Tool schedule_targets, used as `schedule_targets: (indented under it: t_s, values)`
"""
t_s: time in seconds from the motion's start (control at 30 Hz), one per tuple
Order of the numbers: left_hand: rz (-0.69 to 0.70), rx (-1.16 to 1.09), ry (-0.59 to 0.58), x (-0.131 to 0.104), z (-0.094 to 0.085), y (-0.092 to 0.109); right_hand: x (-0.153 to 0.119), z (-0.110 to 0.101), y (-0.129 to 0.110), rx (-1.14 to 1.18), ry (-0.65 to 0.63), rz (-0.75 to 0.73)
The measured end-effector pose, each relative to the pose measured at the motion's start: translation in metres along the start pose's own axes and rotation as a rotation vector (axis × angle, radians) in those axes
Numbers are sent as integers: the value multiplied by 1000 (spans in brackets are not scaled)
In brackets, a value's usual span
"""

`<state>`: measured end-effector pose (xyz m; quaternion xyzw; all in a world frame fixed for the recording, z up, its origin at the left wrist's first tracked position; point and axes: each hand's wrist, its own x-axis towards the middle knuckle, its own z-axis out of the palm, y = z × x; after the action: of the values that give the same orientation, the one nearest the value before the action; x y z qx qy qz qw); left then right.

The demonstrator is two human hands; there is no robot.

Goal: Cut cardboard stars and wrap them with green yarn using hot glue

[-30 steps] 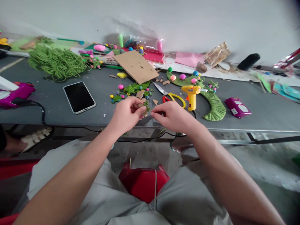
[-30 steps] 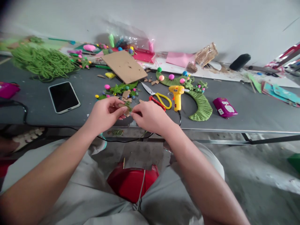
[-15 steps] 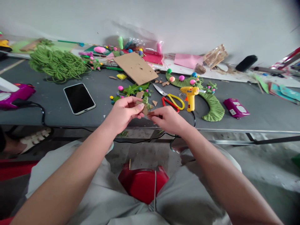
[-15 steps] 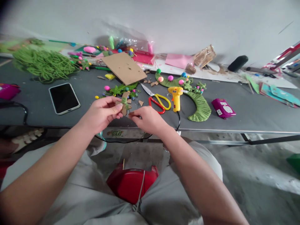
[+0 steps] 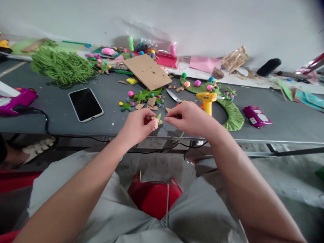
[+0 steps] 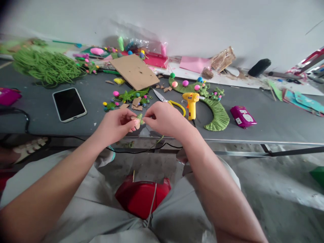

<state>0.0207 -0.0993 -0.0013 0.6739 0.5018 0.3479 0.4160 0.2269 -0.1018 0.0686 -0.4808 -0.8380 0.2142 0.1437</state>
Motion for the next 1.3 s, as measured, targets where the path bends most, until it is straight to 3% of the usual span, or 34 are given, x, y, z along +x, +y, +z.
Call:
schedule_targets:
  t_s: [0.23,0.43,0.57,0.67,0.77,0.83,0.9,1.0,1.13,1.3]
  values:
    - [-56,-397,186,10,-3,3,-12,19,-9,71,16,-9]
    - [-134,-633,192,13,-5,4,-14,31,0,156,13,11]
    - [-174,-711,141,10,-6,8,-9,39,13,251,-7,-14]
    - [-227,-715,12,7,-8,11,-2,40,27,324,-52,-30]
    - [-222,-542,-215,4,-9,10,6,29,41,349,-194,-24]
    - [-158,-320,-282,3,-7,7,9,18,46,308,-236,-20]
    - [-83,-117,-260,1,-5,4,10,8,46,203,-223,11]
    - [-21,-6,-201,-3,0,2,9,-1,37,84,-219,35]
    - [16,-20,-98,-4,5,3,5,-1,18,97,-259,-38]
    - [-22,-237,131,2,3,3,-1,15,6,57,-173,-9]
